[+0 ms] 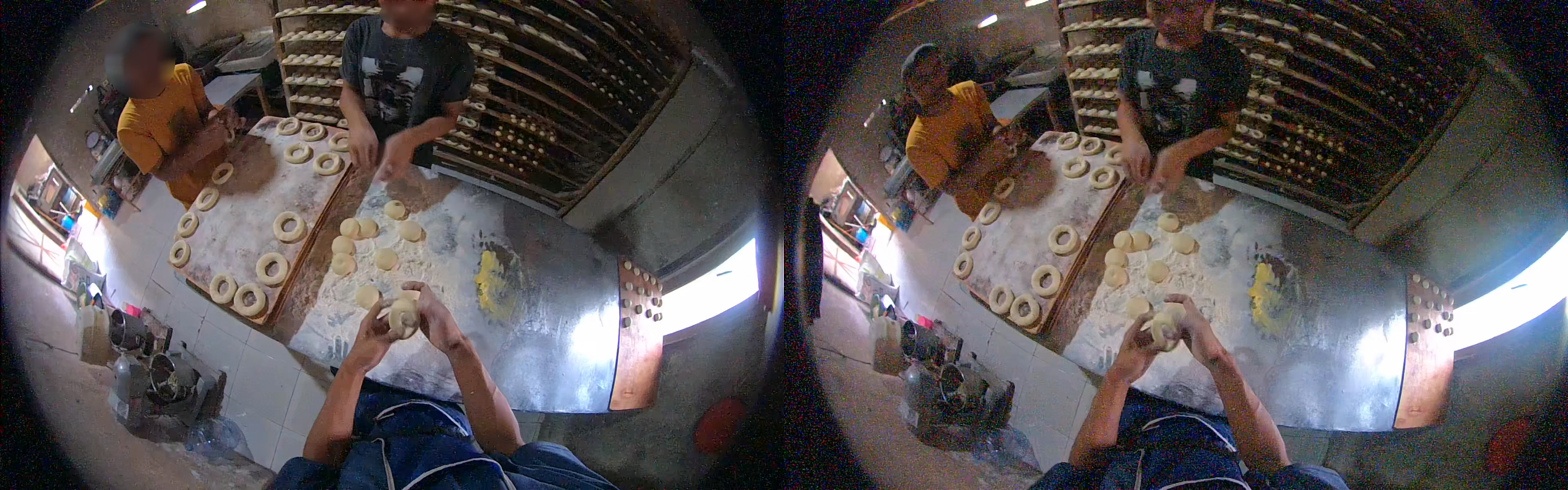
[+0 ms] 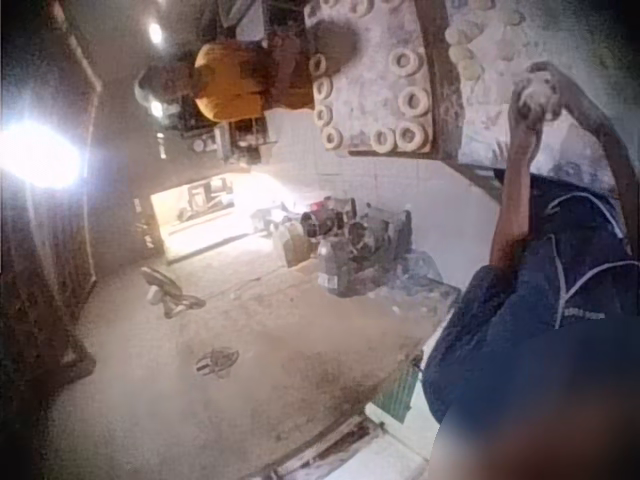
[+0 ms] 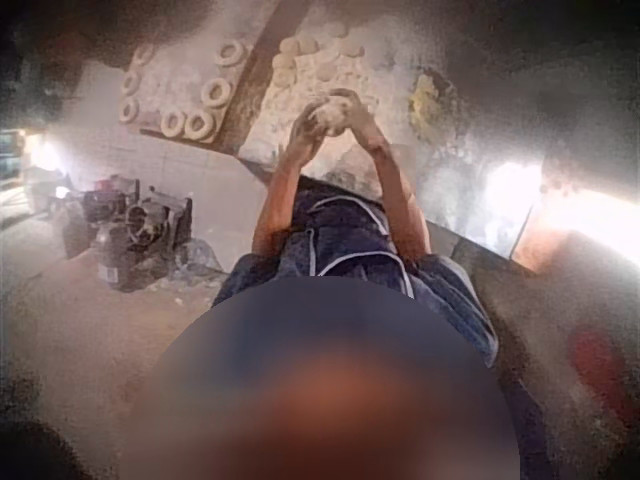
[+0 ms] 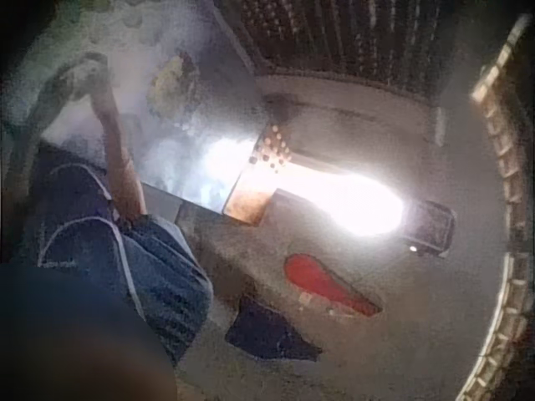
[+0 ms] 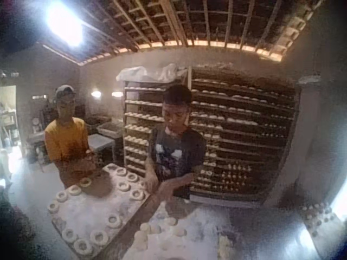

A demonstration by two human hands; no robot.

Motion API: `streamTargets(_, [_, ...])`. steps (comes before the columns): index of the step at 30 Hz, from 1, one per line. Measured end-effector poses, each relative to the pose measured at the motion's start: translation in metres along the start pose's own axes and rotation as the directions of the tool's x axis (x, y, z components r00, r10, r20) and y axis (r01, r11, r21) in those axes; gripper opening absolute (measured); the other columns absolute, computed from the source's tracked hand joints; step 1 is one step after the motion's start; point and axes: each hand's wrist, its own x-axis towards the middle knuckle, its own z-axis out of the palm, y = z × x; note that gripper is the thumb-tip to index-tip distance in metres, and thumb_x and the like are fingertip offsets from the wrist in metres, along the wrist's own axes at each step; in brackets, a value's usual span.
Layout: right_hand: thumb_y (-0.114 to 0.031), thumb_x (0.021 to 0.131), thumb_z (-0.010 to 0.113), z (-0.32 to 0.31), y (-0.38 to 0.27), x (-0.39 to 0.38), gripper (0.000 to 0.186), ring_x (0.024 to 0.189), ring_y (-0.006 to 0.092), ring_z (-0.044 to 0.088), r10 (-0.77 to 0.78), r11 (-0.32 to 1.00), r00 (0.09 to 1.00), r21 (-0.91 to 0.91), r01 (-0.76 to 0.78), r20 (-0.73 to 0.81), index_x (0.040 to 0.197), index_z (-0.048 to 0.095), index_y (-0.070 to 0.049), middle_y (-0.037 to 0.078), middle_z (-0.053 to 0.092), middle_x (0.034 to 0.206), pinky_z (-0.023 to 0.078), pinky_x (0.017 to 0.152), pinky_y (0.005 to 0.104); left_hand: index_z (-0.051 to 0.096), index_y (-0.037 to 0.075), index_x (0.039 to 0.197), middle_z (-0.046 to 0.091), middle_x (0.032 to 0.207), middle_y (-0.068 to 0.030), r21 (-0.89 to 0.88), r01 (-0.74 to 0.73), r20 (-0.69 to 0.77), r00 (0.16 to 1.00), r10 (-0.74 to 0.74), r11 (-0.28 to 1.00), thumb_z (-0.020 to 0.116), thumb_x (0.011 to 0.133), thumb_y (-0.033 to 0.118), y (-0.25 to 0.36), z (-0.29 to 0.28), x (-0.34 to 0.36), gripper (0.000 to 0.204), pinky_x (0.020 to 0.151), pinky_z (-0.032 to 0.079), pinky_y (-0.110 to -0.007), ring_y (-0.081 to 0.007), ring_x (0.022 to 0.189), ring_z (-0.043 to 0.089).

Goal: The person shapes small dough balls into ring shapes by hand and places them on a wooden board. Two coworkers also shape dough and load trays onto a multi-tier rack in the background.

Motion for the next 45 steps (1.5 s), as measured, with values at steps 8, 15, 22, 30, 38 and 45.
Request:
streamTargets(8, [-0.053,0.097,0.032,-0.072,0.058,-0.004,0.060,0.079,0.0199,0.061,0.119,0.981,0.989,0.166,-0.103,-0.090,0.093,0.062,-0.001,0.015,0.063,0.084,0.051,0.069,0.0322,0.045,0.014,0.101,0.058,0.079,-0.0008,-0.167,-0.254,-0.301,0.933,0.196,0.953,0.047,0.093,0.026,-0.063,0.012,0.026,0.014,0.055,0.042,-0.029,-0.0129,0.065,0.056])
streamTargets(15, [-0.056,0.097,0.035,-0.019,0.028,-0.044,0.063,0.076,0.0193,0.058,-0.130,0.832,0.926,-0.548,-0.092,-0.353,0.080,0.061,-0.001,0.013,0.059,0.076,0.048,0.071,0.0329,0.051,0.006,0.090,0.052,0.080,-0.0116,-0.225,-0.197,-0.132,0.977,0.171,0.954,0.046,0.095,0.024,-0.114,-0.007,0.025,0.019,0.062,0.045,-0.038,-0.0294,0.070,0.055])
streamTargets(22, [-0.050,0.099,0.033,-0.040,0.070,-0.041,0.065,0.051,0.0155,0.051,-0.026,0.850,0.939,-0.502,-0.160,-0.343,0.082,0.067,0.003,0.005,0.055,0.058,0.043,0.052,0.0290,0.042,0.016,0.077,0.041,0.063,0.0033,0.429,-0.150,-0.142,0.963,0.231,0.891,0.039,0.098,0.036,-0.097,0.004,0.012,0.029,0.050,0.038,-0.035,-0.0172,0.057,0.049])
streamTargets(30, [-0.045,0.100,0.041,-0.006,0.037,-0.039,0.057,0.056,0.0151,0.048,-0.033,0.797,0.998,-0.604,-0.001,-0.045,0.082,0.067,0.002,0.007,0.059,0.065,0.045,0.058,0.0342,0.040,0.014,0.071,0.041,0.062,0.0031,0.443,-0.138,-0.184,0.953,0.241,0.886,0.038,0.099,0.042,-0.063,-0.007,0.007,0.039,0.046,0.033,-0.028,-0.0103,0.055,0.043])
streamTargets(38, [-0.041,0.100,0.042,0.029,0.060,-0.003,0.057,0.060,0.0109,0.046,-0.010,0.760,0.999,-0.649,-0.024,-0.048,0.075,0.063,0.006,0.005,0.053,0.058,0.040,0.055,0.0349,0.046,0.010,0.075,0.047,0.070,-0.0012,0.384,-0.178,-0.213,0.938,0.274,0.906,0.039,0.100,0.036,-0.048,-0.064,0.018,0.037,0.061,0.043,-0.032,-0.0140,0.066,0.053])
streamTargets(45, [-0.040,0.101,0.039,0.061,0.065,0.022,0.056,0.059,0.0123,0.044,-0.067,0.719,0.987,-0.678,0.151,0.148,0.070,0.056,0.003,0.002,0.053,0.061,0.036,0.052,0.0314,0.042,0.009,0.069,0.041,0.062,-0.0011,0.680,-0.155,-0.131,0.936,0.327,0.717,0.039,0.097,0.037,0.019,-0.074,0.008,0.039,0.056,0.037,-0.030,-0.0140,0.060,0.043])
